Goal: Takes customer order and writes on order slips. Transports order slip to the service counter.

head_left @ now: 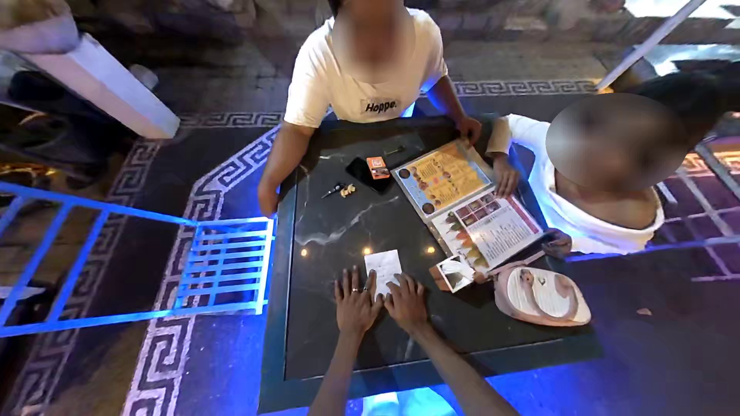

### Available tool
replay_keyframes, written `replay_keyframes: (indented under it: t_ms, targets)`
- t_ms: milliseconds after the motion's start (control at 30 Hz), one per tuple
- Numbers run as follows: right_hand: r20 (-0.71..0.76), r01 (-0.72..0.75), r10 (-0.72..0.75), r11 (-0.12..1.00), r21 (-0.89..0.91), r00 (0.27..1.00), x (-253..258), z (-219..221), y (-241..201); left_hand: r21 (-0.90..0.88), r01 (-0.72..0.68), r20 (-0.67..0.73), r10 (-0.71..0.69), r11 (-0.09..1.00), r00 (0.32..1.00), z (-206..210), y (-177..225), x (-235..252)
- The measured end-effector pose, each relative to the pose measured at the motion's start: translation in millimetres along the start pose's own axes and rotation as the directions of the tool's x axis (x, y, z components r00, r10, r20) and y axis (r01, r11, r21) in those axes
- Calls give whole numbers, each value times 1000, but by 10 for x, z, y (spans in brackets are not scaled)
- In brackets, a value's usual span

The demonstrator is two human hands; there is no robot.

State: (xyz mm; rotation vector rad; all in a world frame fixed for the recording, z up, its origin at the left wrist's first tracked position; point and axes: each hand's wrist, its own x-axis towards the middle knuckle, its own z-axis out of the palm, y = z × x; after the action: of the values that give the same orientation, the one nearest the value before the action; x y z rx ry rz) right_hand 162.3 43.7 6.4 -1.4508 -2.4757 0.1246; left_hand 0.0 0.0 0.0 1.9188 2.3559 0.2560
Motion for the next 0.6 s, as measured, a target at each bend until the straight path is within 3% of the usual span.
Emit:
replay_keyframes:
  t_ms: [200,333,433,500,600]
  targets:
    - [140,-17,10,998,53,990,-61,-13,21,-56,67,191,-55,996,980,-36,35,-93]
    - [-53,112,-106,985,128,993,-78,105,135,-59,35,133,-27,998,991,65,-8,-26]
    - [-187,318,-280,921,224,942,-124,157,181,-54,41,135,-34,998,990,65,-18,-20]
    - [-209,387,-343,892,234,916,-124,160,172,-51,32,138,-25,998,990,66,-35,-23]
    - [-179,368,-332,900,234,926,-127,141,160,-47,31,165,-23,998,986,57,-26,-19]
